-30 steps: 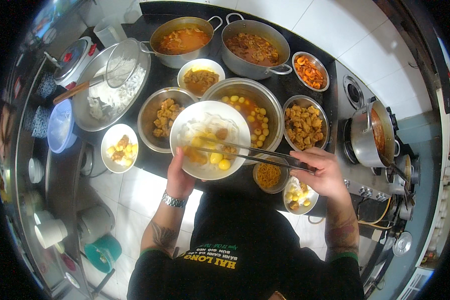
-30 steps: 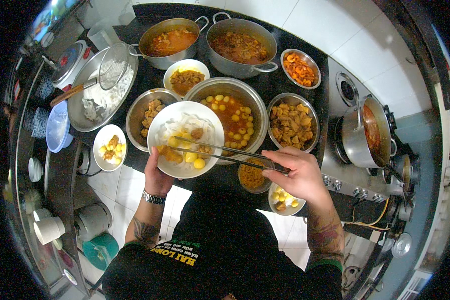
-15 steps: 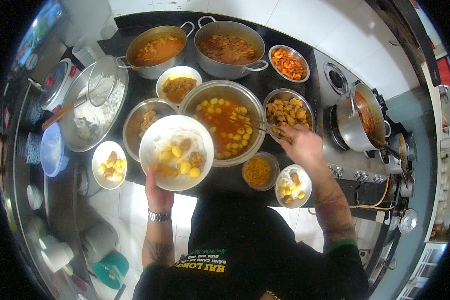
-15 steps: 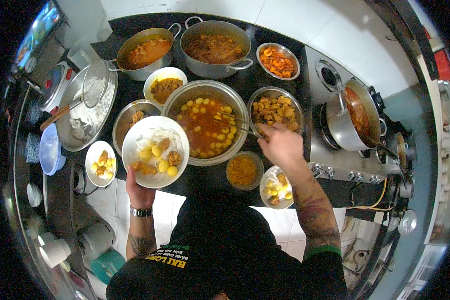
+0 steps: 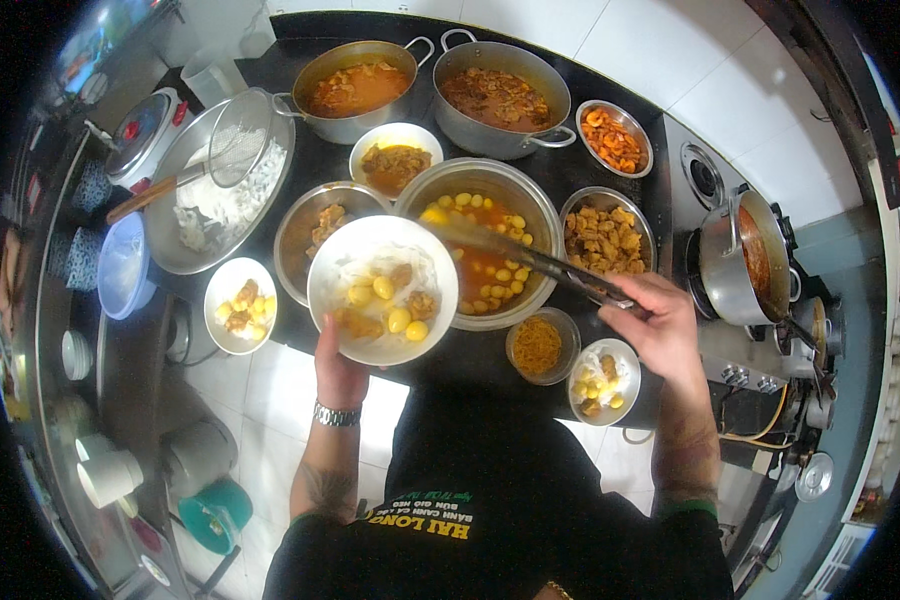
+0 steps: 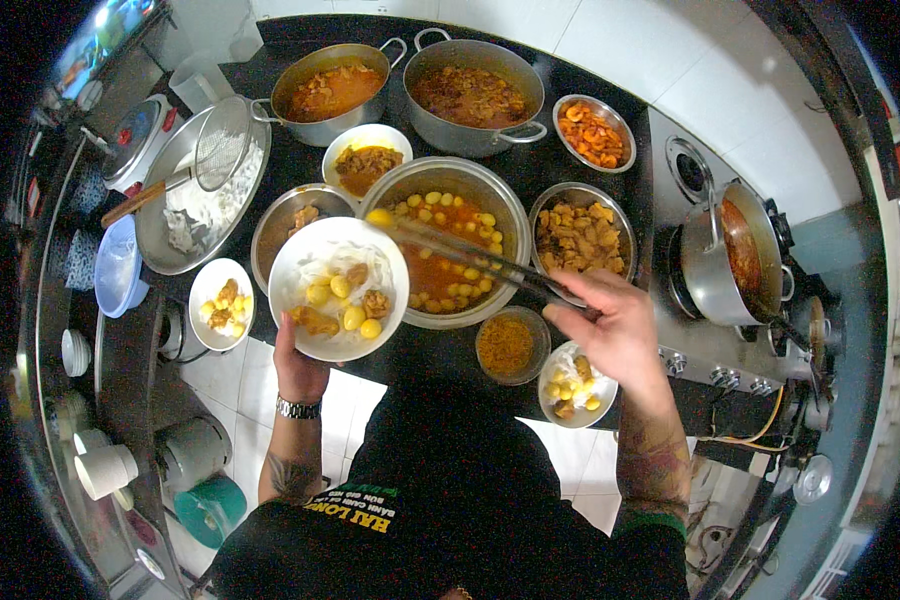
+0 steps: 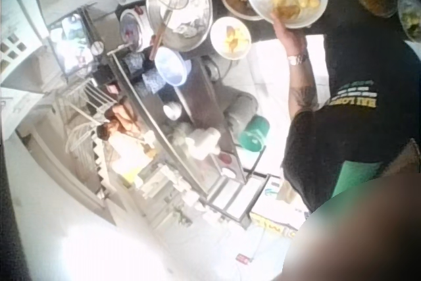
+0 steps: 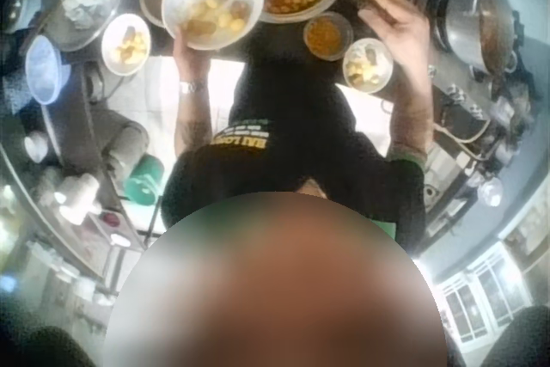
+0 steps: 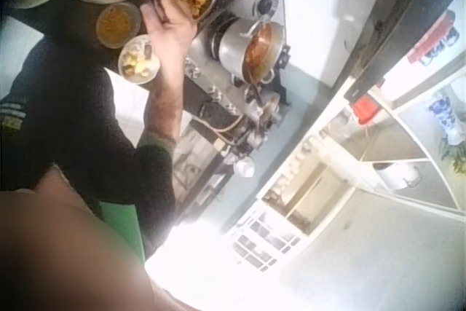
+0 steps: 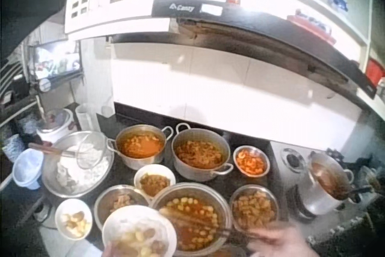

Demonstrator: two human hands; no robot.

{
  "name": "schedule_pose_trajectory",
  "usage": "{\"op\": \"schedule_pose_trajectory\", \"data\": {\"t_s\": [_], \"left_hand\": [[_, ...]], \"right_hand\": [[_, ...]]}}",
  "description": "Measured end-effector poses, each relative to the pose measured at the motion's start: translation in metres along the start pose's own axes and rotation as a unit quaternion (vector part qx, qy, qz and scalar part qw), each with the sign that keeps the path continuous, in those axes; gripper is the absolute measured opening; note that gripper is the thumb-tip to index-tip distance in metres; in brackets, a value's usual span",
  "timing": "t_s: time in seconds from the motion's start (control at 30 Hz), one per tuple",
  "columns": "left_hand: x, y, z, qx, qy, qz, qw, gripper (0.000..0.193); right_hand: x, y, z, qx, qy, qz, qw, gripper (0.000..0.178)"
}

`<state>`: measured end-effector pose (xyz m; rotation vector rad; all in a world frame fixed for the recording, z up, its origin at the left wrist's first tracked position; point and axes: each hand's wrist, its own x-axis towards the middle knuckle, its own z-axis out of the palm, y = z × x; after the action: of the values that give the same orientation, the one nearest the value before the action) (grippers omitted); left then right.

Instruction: The person assembles noodle bowls by placing rice noodles into bowls, then adding yellow balls, fried items, and ladling red sauce over the top. The person uses tongs and a ladle to transfer ingredients from multiple containers into individual bowls.

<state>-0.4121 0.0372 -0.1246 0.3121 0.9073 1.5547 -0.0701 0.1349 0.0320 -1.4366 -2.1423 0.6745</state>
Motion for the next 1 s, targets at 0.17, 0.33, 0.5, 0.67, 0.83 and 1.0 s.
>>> {"op": "schedule_pose_trajectory", "data": {"t_s": [0.17,0.33,0.5,0.67,0.83,1.0], "left_hand": [[0.003,-0.005,0.012,-0.038,-0.014,-0.025,0.999,0.061],[0.001,-0.009,0.010,-0.018,-0.033,-0.012,0.999,0.062],[0.002,-0.008,-0.004,-0.032,-0.034,-0.023,0.999,0.061],[-0.005,-0.003,-0.013,-0.066,-0.074,-0.024,0.995,0.063],[-0.001,-0.002,-0.004,-0.050,-0.117,-0.037,0.991,0.065],[0.000,-0.011,0.030,-0.053,-0.136,-0.109,0.983,0.068]], "right_hand": [[-0.010,-0.025,0.015,-0.028,-0.034,-0.060,0.997,0.038],[-0.013,-0.026,0.020,-0.063,-0.010,-0.087,0.994,0.039],[-0.033,0.017,0.006,0.078,0.084,0.040,0.993,0.042],[-0.062,0.106,0.022,0.142,0.243,0.312,0.908,0.049],[-0.087,0.162,0.062,-0.101,0.181,0.375,0.903,0.057],[-0.086,0.165,0.072,-0.147,0.153,0.347,0.914,0.058]]}}
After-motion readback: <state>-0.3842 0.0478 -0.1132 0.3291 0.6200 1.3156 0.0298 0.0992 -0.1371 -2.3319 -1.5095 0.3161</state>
